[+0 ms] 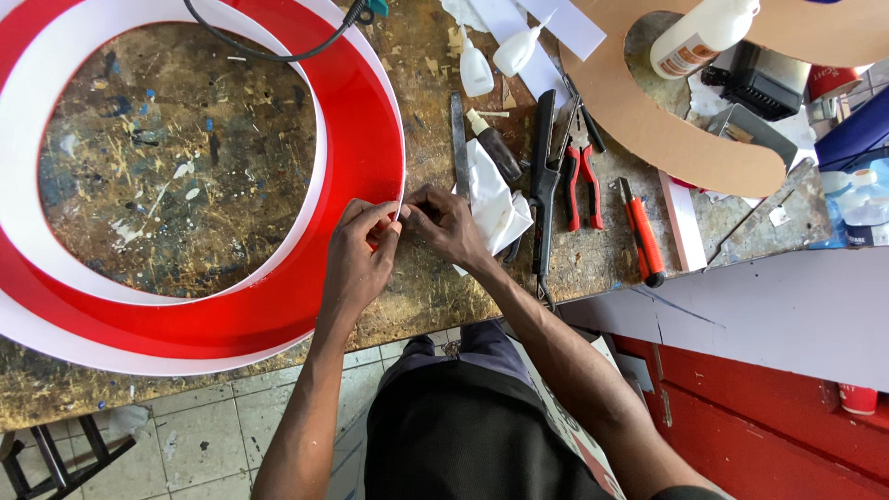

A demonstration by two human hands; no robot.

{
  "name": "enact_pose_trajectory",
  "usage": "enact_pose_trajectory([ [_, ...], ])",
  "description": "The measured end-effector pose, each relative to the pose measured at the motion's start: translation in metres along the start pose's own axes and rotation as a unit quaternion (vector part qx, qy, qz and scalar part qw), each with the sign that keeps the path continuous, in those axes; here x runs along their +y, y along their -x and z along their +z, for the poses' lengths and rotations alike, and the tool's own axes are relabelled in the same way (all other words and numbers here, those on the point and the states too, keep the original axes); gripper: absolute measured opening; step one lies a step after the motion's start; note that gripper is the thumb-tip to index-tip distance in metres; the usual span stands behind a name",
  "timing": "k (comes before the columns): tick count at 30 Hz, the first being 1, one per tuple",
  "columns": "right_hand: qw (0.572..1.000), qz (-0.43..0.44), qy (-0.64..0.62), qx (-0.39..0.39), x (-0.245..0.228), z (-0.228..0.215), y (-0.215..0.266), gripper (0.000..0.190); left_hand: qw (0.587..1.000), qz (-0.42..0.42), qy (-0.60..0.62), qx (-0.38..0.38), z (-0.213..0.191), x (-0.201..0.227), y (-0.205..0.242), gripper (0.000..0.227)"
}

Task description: The person uses a heat gun to soften a white strip on a red circular sign, then presses and smooths the strip into place. They wipe the surface with a cloth and continue adjusting the strip along the edge of the sign.

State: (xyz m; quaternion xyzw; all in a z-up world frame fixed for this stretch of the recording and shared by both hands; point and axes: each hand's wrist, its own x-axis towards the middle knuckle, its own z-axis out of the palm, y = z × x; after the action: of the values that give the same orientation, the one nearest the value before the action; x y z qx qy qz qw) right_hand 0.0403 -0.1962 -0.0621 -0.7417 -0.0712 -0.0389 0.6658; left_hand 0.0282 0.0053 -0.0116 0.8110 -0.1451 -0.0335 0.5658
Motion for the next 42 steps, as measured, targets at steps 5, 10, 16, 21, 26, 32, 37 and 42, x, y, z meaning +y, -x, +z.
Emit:
enact_pose_trajectory([
  [5, 1.0, 0.015, -0.012, 0.003, -0.005, -0.001, -0.003, 0.015, 0.999, -0.036, 0.016, 0.024, 0.002, 0.0, -0.01, 0.027],
  [10, 0.996, 0.047, -0.065, 0.026, 0.001, 0.004, -0.001, 0.017, 0.999, -0.03, 0.009, 0.044, 0.008, -0.003, -0.01, 0.023],
  [16, 0.997, 0.047, -0.066, 0.006, 0.008, 0.003, 0.001, 0.017, 0.999, -0.001, 0.008, 0.054, 0.01, -0.004, -0.011, 0.02],
  [21, 0.998, 0.025, -0.063, 0.01, -0.008, 0.003, 0.004, 0.018, 0.998, 0.03, 0.036, 0.052, 0.012, 0.007, -0.011, 0.054],
  [26, 0.998, 0.022, -0.052, 0.009, -0.012, 0.0, 0.007, 0.018, 0.997, 0.043, 0.022, 0.061, 0.018, 0.011, -0.013, 0.059],
  [32, 0.997, 0.024, -0.067, 0.028, -0.003, 0.003, 0.007, 0.02, 0.997, 0.034, -0.001, 0.074, 0.023, 0.004, -0.01, 0.06],
  [37, 0.997, 0.026, -0.071, 0.03, -0.009, 0.004, 0.004, 0.021, 0.995, 0.046, -0.016, 0.082, 0.018, 0.006, -0.016, 0.052],
  [42, 0.996, 0.054, -0.065, 0.029, 0.01, 0.004, 0.005, 0.025, 0.977, 0.139, -0.11, 0.117, -0.004, 0.018, -0.072, 0.021],
])
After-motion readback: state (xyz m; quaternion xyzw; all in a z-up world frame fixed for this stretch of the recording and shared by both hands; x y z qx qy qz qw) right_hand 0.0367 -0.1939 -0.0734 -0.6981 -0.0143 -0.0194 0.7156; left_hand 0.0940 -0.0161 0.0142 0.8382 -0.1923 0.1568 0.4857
